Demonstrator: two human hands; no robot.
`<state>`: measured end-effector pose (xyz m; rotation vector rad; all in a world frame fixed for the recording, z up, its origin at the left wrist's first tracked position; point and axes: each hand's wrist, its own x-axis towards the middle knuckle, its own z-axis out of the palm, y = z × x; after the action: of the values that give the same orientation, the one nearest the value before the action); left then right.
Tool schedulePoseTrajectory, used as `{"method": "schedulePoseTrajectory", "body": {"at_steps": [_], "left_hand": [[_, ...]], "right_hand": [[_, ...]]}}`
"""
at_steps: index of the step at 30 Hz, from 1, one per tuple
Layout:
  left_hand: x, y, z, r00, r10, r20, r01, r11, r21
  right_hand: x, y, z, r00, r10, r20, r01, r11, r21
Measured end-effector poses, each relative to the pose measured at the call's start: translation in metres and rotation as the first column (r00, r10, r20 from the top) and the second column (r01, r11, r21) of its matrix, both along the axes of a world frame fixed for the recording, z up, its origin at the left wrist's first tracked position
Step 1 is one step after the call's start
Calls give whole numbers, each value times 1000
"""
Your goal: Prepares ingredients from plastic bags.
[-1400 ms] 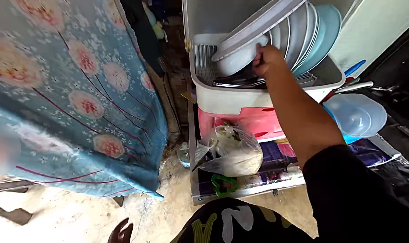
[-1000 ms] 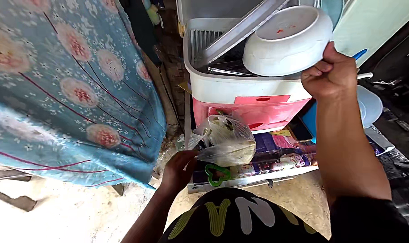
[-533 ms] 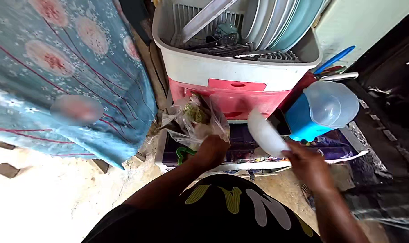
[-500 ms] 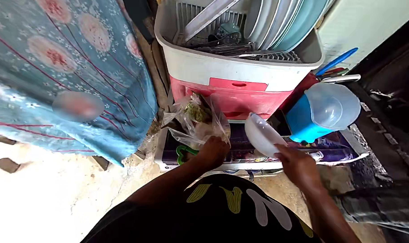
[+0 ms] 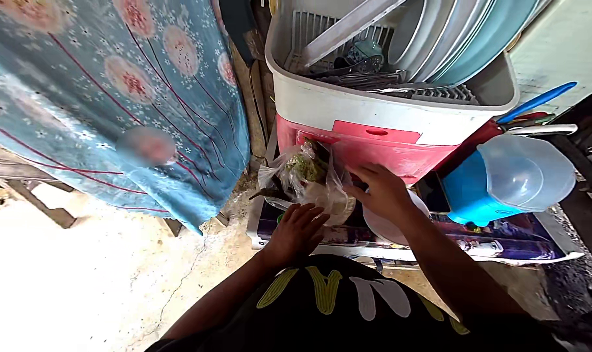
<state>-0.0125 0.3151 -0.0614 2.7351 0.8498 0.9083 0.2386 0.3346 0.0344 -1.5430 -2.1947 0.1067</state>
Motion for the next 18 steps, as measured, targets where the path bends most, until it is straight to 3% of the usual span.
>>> {"method": "schedulePoseTrajectory", "body": {"at_steps": [4,7,10,14,16,18], "left_hand": [[-35,14,7,994,80,77,-85,994,63],[-61,25,13,983,141,115,-150,986,77],[-80,40,17,968,205,146,-208,978,5],[-83,60,28,947,181,266,-180,983,-28],[-76,69,49,917,115,382,-151,986,65],[-61,77,84,888,35,458,-108,985,134]], "right_hand": [[-65,69,14,999,-6,36,10,993,-121],[-84,89,12,999,37,-15,-37,999,-38],[-82,90,28,968,34,-248,-10,995,98],[-66,83,72,823,61,-565,85,970,228],[-55,73,93,789,159,-594,34,953,300],[-43,58,106,834,219,-507,-19,929,371]]}}
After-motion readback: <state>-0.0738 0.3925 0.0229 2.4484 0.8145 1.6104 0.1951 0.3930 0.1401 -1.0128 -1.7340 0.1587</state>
